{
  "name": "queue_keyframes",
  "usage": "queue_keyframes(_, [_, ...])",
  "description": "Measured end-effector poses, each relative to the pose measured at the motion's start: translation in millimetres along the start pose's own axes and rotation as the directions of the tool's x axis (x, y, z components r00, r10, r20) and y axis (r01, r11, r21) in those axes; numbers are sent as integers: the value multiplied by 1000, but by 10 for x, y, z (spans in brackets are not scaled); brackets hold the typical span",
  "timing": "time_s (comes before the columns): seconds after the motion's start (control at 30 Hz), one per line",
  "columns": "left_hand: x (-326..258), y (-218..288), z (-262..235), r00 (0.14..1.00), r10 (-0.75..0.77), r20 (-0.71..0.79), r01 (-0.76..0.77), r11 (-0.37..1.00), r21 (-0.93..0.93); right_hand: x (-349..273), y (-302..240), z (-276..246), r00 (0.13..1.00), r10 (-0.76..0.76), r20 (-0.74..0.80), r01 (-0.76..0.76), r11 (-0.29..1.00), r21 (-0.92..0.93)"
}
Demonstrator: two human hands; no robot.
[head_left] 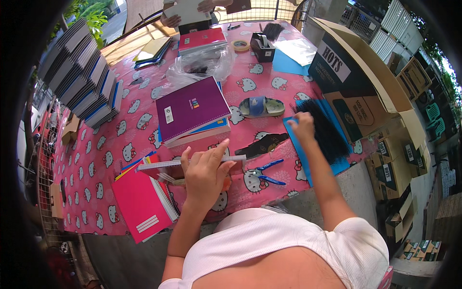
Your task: The person threads spiral coils into notebook pages by hand and clips the ends using pliers.
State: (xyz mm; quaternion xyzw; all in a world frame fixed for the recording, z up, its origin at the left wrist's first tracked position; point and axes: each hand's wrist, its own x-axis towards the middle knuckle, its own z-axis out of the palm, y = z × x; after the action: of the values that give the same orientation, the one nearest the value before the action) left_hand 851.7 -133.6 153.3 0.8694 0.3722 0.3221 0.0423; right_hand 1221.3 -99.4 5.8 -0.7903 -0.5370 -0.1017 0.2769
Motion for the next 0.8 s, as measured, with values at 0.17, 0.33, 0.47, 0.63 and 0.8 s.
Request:
queue_keyframes(0.17, [-23,17,107,989,-15,-146,1,995,-96,192,416,31,954,132,270,-51,956,-288])
queue_keyframes(0.33, [-32,-44,140,978,-18,-208,-13,990,-142,180,65,-349,998,38,-47,-30,987,159])
queue_keyframes(0.47, [-66,-53,134,985,-70,-156,39,979,-199,-489,-1022,-989,932,-359,46,260,752,605])
queue_keyframes(0.63, [6,-28,98,986,-25,-162,-7,981,-195,-837,-1581,-1300,956,-293,19,179,631,755])
queue_keyframes(0.8, [-37,-35,125,984,-24,-178,-6,986,-167,-706,-1620,-1345,942,-335,-7,242,665,707])
